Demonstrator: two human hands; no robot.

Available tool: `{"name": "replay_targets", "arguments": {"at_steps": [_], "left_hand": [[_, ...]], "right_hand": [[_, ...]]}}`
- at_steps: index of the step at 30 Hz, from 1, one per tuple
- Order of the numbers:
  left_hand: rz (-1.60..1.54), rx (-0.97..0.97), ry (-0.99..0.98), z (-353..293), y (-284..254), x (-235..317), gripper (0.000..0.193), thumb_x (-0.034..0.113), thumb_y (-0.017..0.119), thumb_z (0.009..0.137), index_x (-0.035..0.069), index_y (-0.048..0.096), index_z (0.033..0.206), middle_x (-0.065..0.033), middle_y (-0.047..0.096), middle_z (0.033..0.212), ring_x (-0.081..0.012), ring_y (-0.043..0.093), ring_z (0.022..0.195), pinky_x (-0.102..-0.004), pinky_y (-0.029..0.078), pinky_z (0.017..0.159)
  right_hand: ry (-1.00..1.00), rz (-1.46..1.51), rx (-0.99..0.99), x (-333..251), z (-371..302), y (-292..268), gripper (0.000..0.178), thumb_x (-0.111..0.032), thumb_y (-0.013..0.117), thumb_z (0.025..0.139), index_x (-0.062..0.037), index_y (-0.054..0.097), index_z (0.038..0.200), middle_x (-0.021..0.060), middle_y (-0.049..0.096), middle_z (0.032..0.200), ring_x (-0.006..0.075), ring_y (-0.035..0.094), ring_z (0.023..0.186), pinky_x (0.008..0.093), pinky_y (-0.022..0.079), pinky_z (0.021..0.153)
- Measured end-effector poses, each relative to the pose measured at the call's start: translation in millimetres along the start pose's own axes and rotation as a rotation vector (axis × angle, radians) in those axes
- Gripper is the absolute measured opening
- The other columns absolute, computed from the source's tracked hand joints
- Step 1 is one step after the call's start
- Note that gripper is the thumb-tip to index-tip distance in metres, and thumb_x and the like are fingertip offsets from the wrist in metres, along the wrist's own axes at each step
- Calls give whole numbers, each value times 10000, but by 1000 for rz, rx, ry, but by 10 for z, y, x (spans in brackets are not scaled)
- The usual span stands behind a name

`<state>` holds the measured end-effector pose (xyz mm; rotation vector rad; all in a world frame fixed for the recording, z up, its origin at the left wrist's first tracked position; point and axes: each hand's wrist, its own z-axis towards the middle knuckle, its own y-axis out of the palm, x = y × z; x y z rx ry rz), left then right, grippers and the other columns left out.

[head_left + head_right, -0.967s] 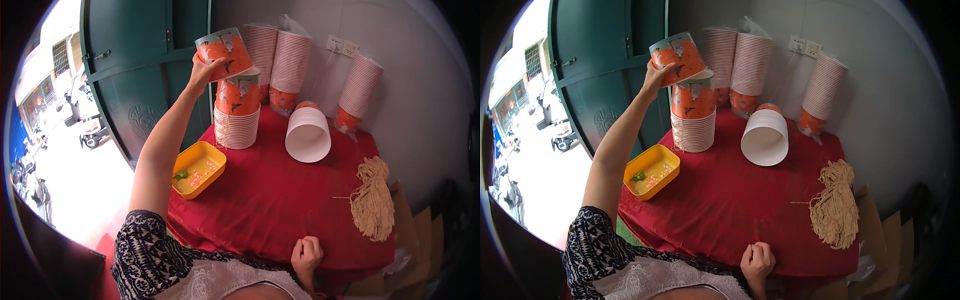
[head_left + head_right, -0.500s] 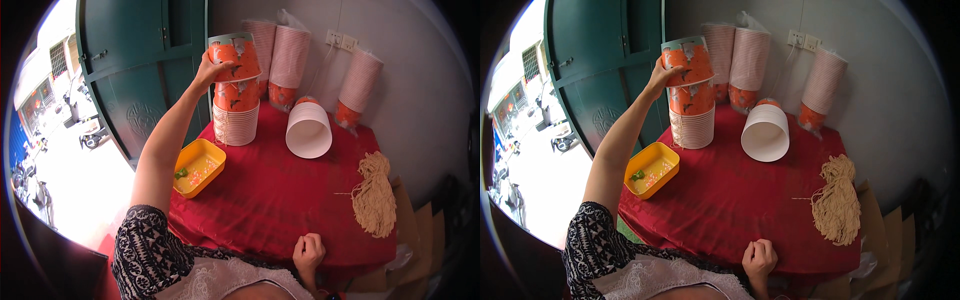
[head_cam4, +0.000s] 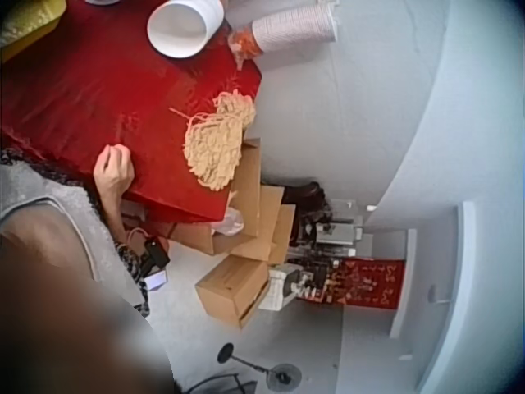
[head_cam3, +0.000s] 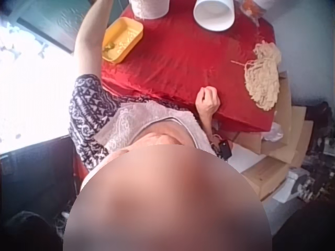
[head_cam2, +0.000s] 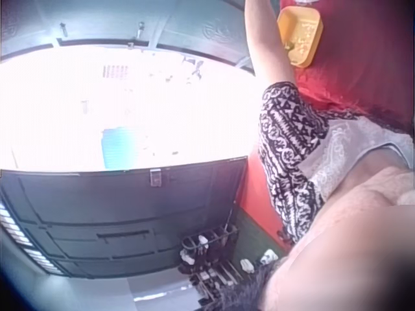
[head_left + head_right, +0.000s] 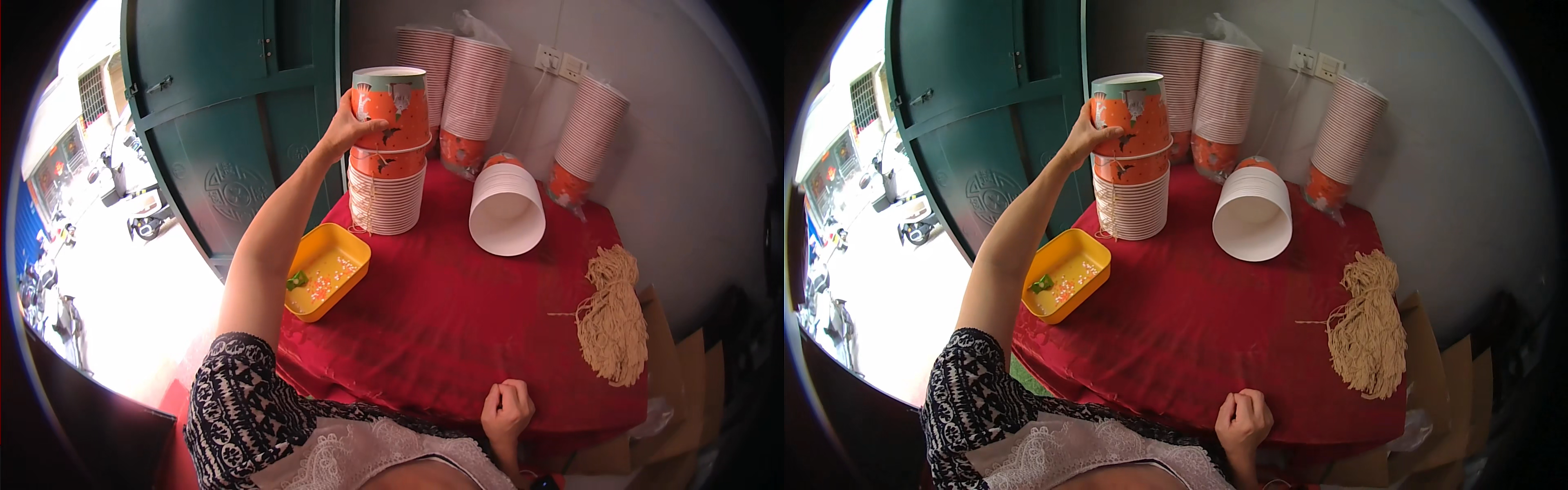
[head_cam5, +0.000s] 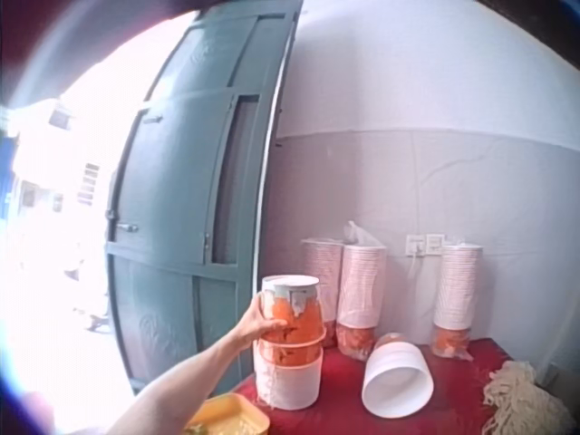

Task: Thread string through holes in patterned paper cups for packaging or display.

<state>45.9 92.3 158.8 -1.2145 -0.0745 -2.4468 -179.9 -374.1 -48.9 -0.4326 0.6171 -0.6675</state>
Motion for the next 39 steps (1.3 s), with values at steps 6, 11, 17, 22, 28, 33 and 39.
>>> {"name": "replay_targets", "arguments": {"at_steps": [6, 11, 17, 22, 28, 33, 39], "left_hand": [[42, -62, -22, 2, -37, -112, 1186, 302, 933, 589, -20, 185, 1451, -189, 476, 1323, -275, 507, 1222, -388, 432, 1049], [74, -85, -6, -32, -38, -215, 1200, 308, 937, 578, -10, 182, 1456, -188, 468, 1335, -285, 496, 1237, -400, 405, 1073], [56, -94, -42, -62, -29, -254, 1206, 320, 939, 568, 4, 187, 1456, -187, 463, 1339, -288, 493, 1238, -402, 393, 1082], [83, -104, -51, -99, -66, -282, 1200, 320, 936, 573, 7, 185, 1456, -184, 462, 1341, -285, 481, 1251, -407, 378, 1092], [98, -128, -46, -155, -45, -264, 1175, 310, 930, 586, 12, 195, 1453, -171, 463, 1343, -277, 463, 1266, -398, 356, 1106], [81, -163, -33, -173, -12, -238, 1136, 311, 905, 626, -1, 192, 1454, -168, 457, 1352, -270, 470, 1251, -389, 351, 1098], [249, 78, 37, 156, -336, -67, 1181, 701, 638, 754, -37, 113, 1513, -250, 193, 1551, -352, 169, 1456, -435, 179, 1175]], "right_hand": [[-24, -23, 10, 32, -20, 6, 95, -2, 656, 743, -28, 565, 733, 108, 567, 757, 307, 580, 594, 399, 450, 495], [-16, -24, 6, 26, -11, 15, 93, -5, 651, 747, -32, 564, 729, 108, 569, 759, 307, 580, 594, 401, 451, 499], [-18, -24, -2, 40, -14, 9, 90, -3, 649, 746, -32, 566, 728, 108, 574, 762, 307, 582, 594, 403, 453, 502], [-14, -17, -11, 31, -18, 0, 90, -3, 651, 744, -29, 567, 728, 110, 569, 757, 305, 582, 595, 401, 454, 503], [-18, -14, -13, 27, -9, -7, 90, -5, 656, 738, -27, 569, 731, 107, 566, 756, 297, 579, 589, 390, 451, 494], [-15, -15, -4, 38, -2, -6, 91, -8, 657, 737, -28, 569, 727, 104, 566, 757, 295, 580, 590, 390, 450, 493], [0, 22, -20, 1, 28, -6, 84, 0, 648, 747, -21, 567, 734, 119, 568, 754, 316, 580, 607, 406, 450, 514]]}}
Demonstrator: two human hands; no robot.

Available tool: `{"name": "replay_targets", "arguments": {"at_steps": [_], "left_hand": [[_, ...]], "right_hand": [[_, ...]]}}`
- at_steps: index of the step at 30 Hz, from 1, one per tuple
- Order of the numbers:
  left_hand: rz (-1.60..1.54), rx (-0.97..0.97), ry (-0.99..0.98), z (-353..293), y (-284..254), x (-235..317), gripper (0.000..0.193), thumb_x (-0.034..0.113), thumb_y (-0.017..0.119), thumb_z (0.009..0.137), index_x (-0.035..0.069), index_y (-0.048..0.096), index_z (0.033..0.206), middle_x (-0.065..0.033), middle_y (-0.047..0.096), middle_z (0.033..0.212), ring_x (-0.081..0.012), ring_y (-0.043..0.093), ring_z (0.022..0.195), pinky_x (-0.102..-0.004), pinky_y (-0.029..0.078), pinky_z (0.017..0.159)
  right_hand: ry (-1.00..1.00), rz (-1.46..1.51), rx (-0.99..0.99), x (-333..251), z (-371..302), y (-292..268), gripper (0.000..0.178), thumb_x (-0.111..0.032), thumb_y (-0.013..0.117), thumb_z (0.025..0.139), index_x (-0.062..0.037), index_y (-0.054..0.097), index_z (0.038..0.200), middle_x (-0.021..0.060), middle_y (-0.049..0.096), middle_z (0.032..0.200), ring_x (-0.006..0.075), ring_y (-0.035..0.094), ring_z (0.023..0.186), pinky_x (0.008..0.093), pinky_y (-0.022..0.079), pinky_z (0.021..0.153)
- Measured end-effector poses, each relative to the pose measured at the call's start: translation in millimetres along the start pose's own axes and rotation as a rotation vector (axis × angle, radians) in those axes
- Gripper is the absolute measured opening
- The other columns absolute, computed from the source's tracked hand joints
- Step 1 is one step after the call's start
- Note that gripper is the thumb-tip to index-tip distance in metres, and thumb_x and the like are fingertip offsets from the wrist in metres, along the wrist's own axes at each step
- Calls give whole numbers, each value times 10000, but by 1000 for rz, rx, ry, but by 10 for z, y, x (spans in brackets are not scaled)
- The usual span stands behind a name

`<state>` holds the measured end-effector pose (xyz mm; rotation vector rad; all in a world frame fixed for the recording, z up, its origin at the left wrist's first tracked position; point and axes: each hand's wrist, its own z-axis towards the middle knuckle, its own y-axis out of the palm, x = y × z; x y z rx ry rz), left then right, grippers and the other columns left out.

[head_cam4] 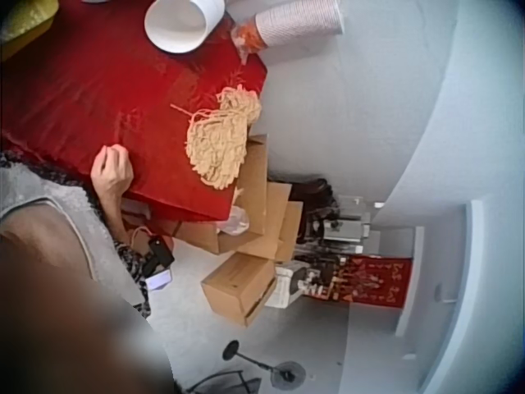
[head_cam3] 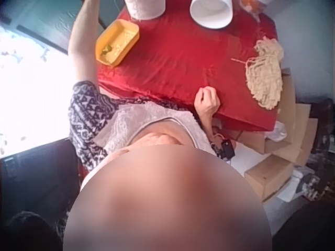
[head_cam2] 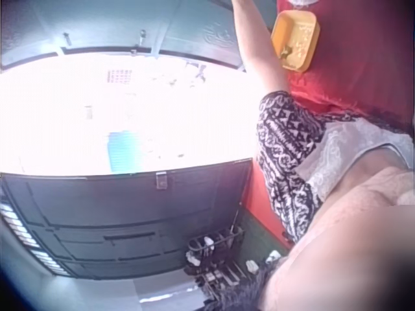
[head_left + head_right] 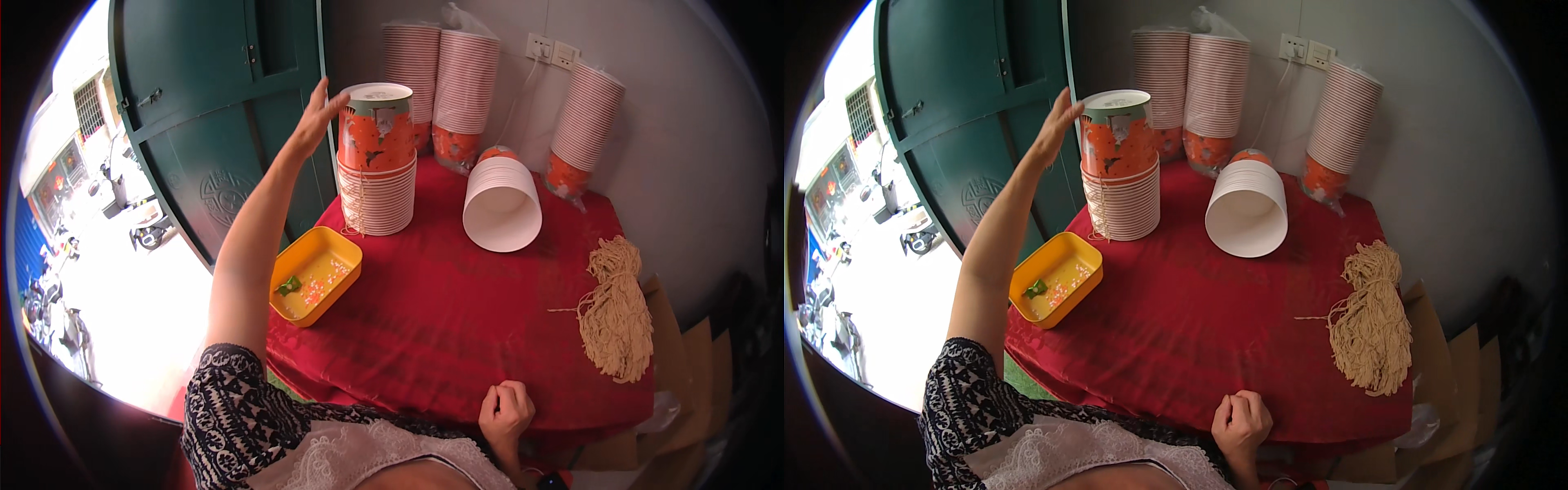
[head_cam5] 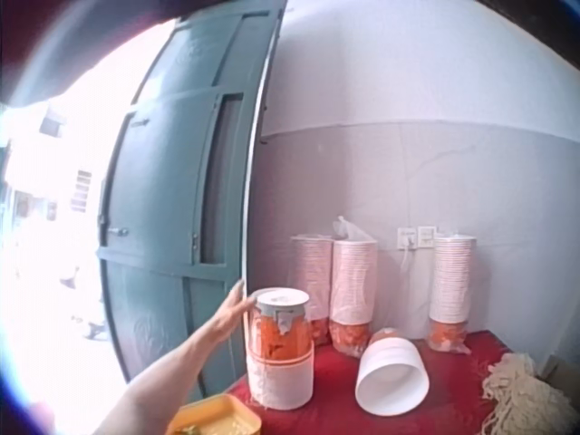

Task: Thread string through holes in patterned paper cups for packaging or display.

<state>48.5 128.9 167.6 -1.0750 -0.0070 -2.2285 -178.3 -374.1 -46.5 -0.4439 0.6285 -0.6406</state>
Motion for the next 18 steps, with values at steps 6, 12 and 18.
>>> {"name": "replay_targets", "arguments": {"at_steps": [6, 12, 18], "left_hand": [[619, -349, 113, 651, 316, 781, 533, 495, 346, 993, 136, 541, 1336, -215, 560, 1288, -440, 394, 1299, -446, 337, 1084], [1064, -434, -107, 943, 665, 726, 790, 832, 165, 841, 387, 395, 1452, -93, 456, 1465, -390, 273, 1423, -697, 104, 1089], [912, -699, -154, 696, 737, 808, 758, 783, 236, 878, 339, 352, 1482, -63, 240, 1581, -325, 202, 1457, -571, 183, 1157]], "right_hand": [[34, 9, -15, -6, -10, -49, 78, 10, 637, 757, -13, 564, 740, 135, 571, 757, 336, 579, 618, 419, 448, 526], [32, 2, -20, -2, -38, -30, 80, 10, 637, 756, -17, 564, 736, 132, 571, 752, 335, 578, 613, 418, 447, 522], [61, 14, -29, 12, -20, -7, 84, 17, 636, 751, -24, 566, 728, 128, 580, 745, 334, 583, 610, 414, 451, 520]]}}
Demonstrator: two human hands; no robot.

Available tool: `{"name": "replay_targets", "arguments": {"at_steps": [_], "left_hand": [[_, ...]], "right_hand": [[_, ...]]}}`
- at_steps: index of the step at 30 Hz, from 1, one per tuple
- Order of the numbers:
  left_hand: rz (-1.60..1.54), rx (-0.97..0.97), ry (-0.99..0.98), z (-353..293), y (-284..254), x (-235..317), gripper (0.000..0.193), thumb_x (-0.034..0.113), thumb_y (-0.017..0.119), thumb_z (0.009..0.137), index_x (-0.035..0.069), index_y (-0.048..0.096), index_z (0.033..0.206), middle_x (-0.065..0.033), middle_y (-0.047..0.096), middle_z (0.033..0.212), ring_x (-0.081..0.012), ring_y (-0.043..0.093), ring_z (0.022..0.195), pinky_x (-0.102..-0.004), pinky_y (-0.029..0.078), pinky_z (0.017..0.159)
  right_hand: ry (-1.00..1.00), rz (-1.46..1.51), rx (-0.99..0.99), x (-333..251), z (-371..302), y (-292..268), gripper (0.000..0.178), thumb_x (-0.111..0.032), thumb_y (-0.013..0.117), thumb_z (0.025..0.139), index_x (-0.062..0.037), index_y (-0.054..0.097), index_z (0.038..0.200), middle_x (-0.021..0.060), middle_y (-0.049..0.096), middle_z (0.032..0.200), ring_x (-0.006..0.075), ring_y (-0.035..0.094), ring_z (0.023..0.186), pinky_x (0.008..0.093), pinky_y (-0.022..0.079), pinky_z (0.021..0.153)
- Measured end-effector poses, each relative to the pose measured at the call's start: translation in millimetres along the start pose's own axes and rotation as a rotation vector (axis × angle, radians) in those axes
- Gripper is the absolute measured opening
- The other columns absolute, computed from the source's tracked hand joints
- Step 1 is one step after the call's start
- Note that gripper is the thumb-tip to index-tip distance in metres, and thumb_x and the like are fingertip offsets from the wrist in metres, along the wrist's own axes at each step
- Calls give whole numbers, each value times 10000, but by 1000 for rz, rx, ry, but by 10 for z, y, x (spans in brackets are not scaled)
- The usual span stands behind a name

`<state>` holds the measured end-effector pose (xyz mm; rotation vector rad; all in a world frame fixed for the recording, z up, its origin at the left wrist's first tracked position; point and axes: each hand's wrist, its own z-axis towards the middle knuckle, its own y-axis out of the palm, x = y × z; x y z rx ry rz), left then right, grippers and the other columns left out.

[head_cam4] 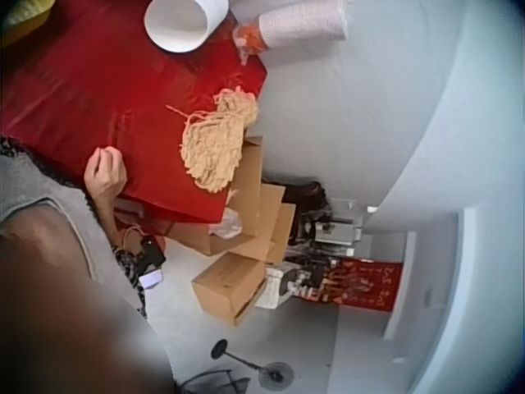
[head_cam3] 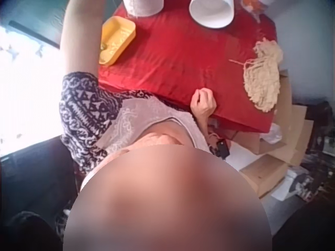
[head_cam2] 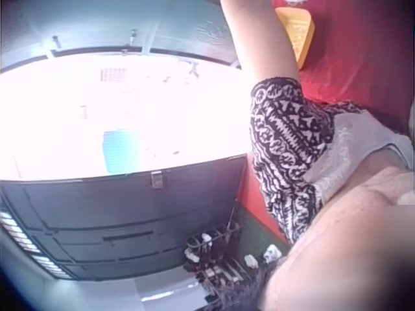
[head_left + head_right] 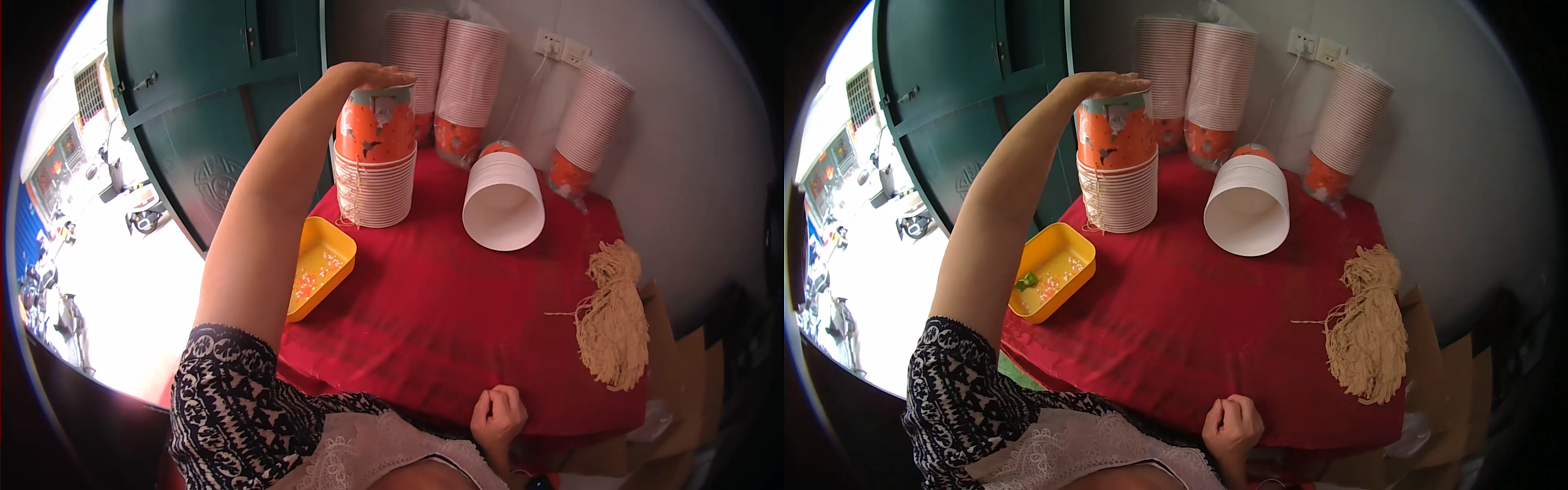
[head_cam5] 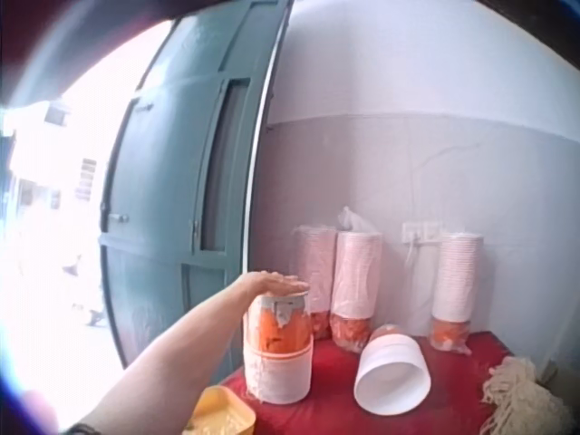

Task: Thread string through holes in patterned paper cups for packaging or display.

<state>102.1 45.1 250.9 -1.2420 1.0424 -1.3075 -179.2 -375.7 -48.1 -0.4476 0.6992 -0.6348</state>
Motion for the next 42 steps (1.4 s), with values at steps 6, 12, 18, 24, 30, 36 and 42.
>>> {"name": "replay_targets", "arguments": {"at_steps": [6, 12, 18, 24, 30, 36, 42], "left_hand": [[-158, 14, -227, 170, 180, -273, 788, 756, 307, 865, 275, 353, 1487, -158, 235, 1563, -412, 292, 1399, -734, 327, 1000], [-285, -73, -67, 131, 151, 69, 598, 658, 348, 926, 366, 403, 1446, -221, 372, 1481, -418, 382, 1351, -620, 450, 977], [208, 534, -98, 94, 195, -176, 559, 531, 523, 882, 123, 633, 1247, -206, 581, 1265, -412, 548, 1157, -511, 445, 941], [192, 1324, 603, -383, 519, 668, 107, 138, 667, 748, 51, 625, 792, -129, 572, 944, -324, 532, 923, -456, 448, 783], [-307, 784, 433, -925, 1648, 1336, 214, 217, 621, 846, 21, 608, 764, -180, 630, 793, -360, 632, 761, -471, 509, 659], [-695, 421, 13, -1274, 2695, 1631, 301, 264, 629, 826, -20, 673, 737, -252, 634, 732, -419, 648, 712, -500, 517, 656], [-824, 393, -81, -1439, 3092, 1651, 280, 231, 620, 824, -39, 684, 784, -253, 635, 708, -400, 656, 690, -468, 510, 650]], "right_hand": [[14, 7, -20, -22, 23, 14, 88, 10, 641, 750, -24, 566, 717, 132, 580, 747, 336, 587, 615, 418, 449, 518], [-15, -74, -6, 41, 4, -34, 90, -14, 662, 742, -23, 572, 742, 112, 574, 781, 294, 591, 619, 389, 462, 504], [-22, -38, -29, -9, 12, -35, 98, -36, 679, 753, -40, 581, 743, 107, 577, 783, 296, 601, 640, 394, 488, 550], [-85, -5, 38, 42, -5, -81, 107, -45, 687, 747, -49, 583, 724, 85, 570, 764, 273, 611, 680, 379, 496, 577], [22, 266, -94, 73, 82, -244, 44, -27, 652, 806, -8, 614, 795, 120, 590, 753, 277, 602, 623, 355, 477, 545], [-5, 256, -229, 187, 452, -426, 125, -14, 668, 804, -17, 594, 904, 123, 606, 805, 278, 621, 649, 369, 502, 576], [-206, 149, -175, 381, 1067, -216, 187, 38, 660, 801, 11, 575, 965, 123, 590, 877, 217, 608, 682, 318, 509, 603]]}}
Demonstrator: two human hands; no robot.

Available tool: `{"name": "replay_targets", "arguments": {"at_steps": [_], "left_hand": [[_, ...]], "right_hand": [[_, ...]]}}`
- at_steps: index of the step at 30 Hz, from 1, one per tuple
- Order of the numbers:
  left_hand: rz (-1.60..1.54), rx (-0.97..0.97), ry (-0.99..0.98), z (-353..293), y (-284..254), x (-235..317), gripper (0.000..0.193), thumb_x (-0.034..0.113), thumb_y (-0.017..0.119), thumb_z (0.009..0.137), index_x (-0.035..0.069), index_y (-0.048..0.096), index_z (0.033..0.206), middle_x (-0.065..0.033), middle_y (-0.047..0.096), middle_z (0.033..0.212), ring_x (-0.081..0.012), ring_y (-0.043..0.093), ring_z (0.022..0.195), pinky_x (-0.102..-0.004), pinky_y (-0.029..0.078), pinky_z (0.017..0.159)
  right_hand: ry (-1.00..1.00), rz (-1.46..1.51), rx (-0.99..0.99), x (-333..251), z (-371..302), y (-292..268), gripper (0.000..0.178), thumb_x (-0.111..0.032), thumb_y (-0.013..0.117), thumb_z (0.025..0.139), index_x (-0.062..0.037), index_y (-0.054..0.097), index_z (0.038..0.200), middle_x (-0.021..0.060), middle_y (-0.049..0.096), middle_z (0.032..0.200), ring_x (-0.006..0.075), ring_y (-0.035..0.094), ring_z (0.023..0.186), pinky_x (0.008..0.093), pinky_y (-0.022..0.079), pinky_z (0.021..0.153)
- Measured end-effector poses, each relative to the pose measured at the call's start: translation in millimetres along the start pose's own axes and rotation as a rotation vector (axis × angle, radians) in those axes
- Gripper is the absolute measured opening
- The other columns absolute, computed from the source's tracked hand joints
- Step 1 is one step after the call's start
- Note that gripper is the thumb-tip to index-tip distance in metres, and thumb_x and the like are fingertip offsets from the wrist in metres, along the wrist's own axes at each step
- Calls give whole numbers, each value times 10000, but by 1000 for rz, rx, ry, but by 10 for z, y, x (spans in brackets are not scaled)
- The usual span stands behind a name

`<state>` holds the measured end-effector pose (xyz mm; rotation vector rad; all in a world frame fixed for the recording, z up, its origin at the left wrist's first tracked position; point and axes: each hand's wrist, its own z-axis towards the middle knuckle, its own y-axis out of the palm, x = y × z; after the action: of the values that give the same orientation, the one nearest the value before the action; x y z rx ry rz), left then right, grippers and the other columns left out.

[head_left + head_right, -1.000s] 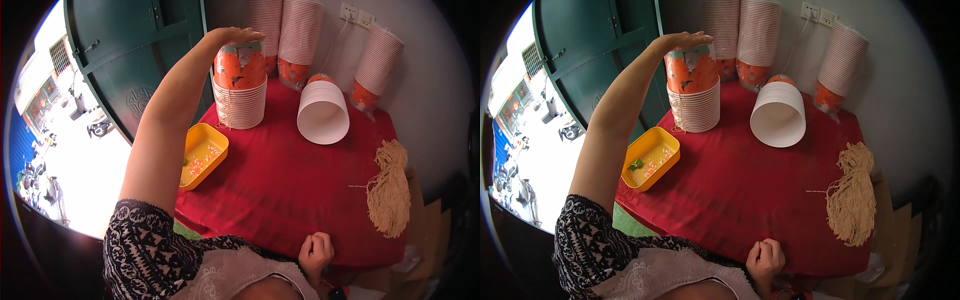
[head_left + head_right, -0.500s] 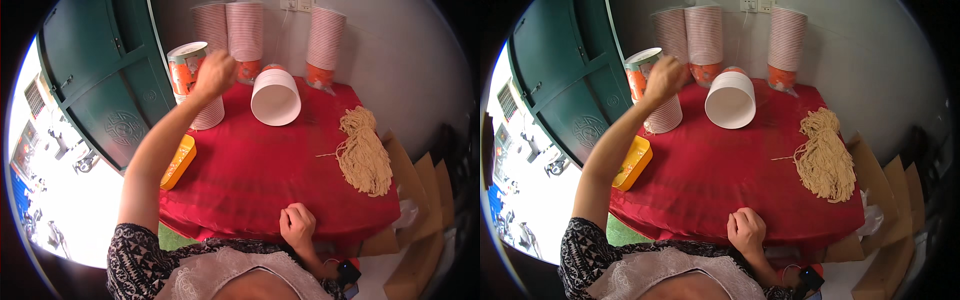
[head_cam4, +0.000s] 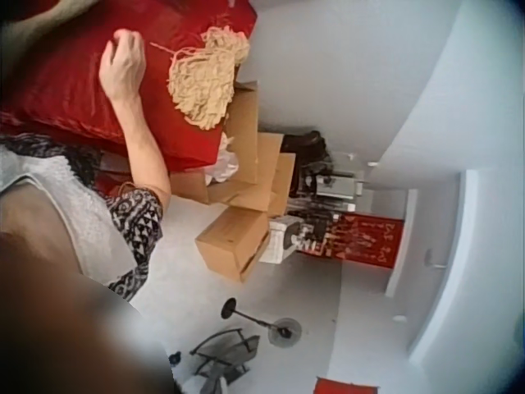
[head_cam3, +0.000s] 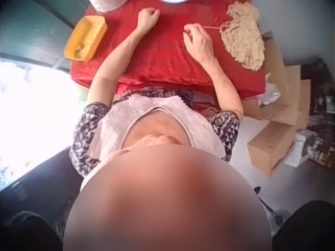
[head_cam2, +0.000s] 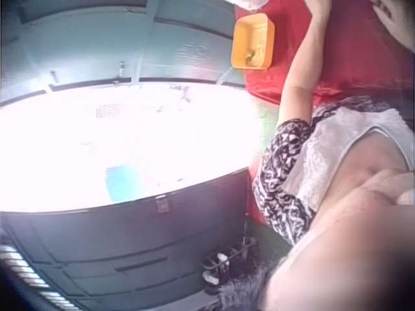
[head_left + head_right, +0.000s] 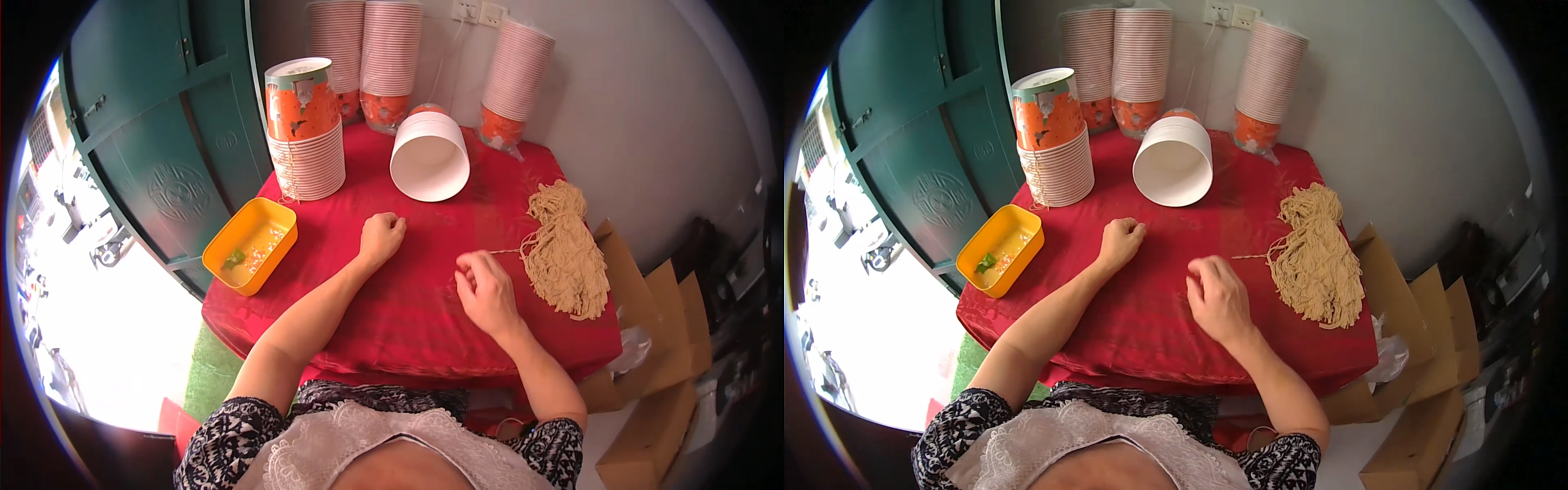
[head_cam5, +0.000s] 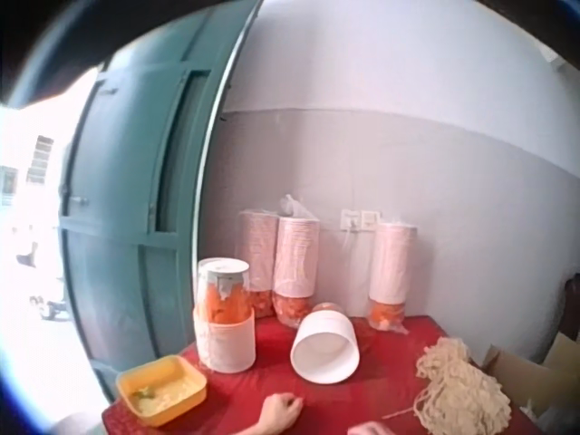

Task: Thread string through holes in patterned paper cups for packaging or display.

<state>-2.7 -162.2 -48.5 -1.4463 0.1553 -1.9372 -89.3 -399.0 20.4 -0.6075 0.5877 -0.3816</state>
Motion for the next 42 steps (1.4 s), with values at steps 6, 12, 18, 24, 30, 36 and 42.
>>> {"name": "replay_targets", "arguments": {"at_steps": [6, 12, 18, 24, 30, 36, 42], "left_hand": [[-194, -85, -7, -37, -47, -135, 246, 205, 607, 842, -27, 681, 813, -248, 632, 719, -374, 662, 684, -446, 510, 634], [-37, -100, 169, -100, -56, 0, 241, 205, 600, 836, -25, 660, 798, -238, 648, 841, -417, 635, 800, -493, 507, 726], [6, -123, 150, -123, -49, -5, 239, 213, 595, 843, -12, 677, 856, -210, 656, 891, -400, 636, 847, -486, 509, 772], [3, -127, 160, -110, -47, 12, 235, 201, 596, 842, -19, 679, 855, -214, 658, 901, -398, 638, 848, -482, 510, 771], [-32, -86, 169, -119, -45, -16, 239, 201, 603, 837, -25, 677, 823, -223, 657, 872, -410, 634, 825, -493, 506, 749], [-32, -73, 135, -60, -45, -18, 264, 223, 611, 852, -23, 655, 766, -232, 646, 820, -421, 631, 783, -501, 498, 716], [-231, -67, -12, -59, -67, -2, 223, 166, 618, 863, -46, 662, 808, -238, 653, 785, -365, 666, 735, -427, 514, 676]], "right_hand": [[269, 27, 69, 861, 649, 400, 461, -82, 703, 787, 18, 513, 1195, 192, 580, 1086, 245, 607, 866, 373, 517, 813], [616, 252, 82, 1656, 1221, 757, 609, -248, 703, 782, 65, 497, 1263, 219, 619, 1147, 317, 627, 1025, 388, 497, 900], [742, 508, 60, 1734, 1548, 1010, 385, -209, 580, 860, 82, 584, 1113, 120, 653, 763, 186, 592, 494, 279, 442, 341], [605, 411, 168, 1746, 1496, 1186, 394, -161, 468, 877, 77, 571, 1175, 224, 665, 848, 298, 663, 591, 371, 554, 418], [580, 405, 129, 1483, 1309, 881, 408, -167, 453, 879, 84, 564, 1182, 236, 659, 859, 299, 669, 621, 368, 562, 431], [645, 426, 56, 1337, 1136, 678, 403, -197, 514, 885, 91, 579, 1160, 213, 662, 856, 273, 673, 642, 340, 565, 455], [510, 177, 284, 1206, 941, 644, 368, -223, 689, 869, 61, 544, 1053, 123, 638, 849, 163, 628, 633, 285, 524, 505]]}}
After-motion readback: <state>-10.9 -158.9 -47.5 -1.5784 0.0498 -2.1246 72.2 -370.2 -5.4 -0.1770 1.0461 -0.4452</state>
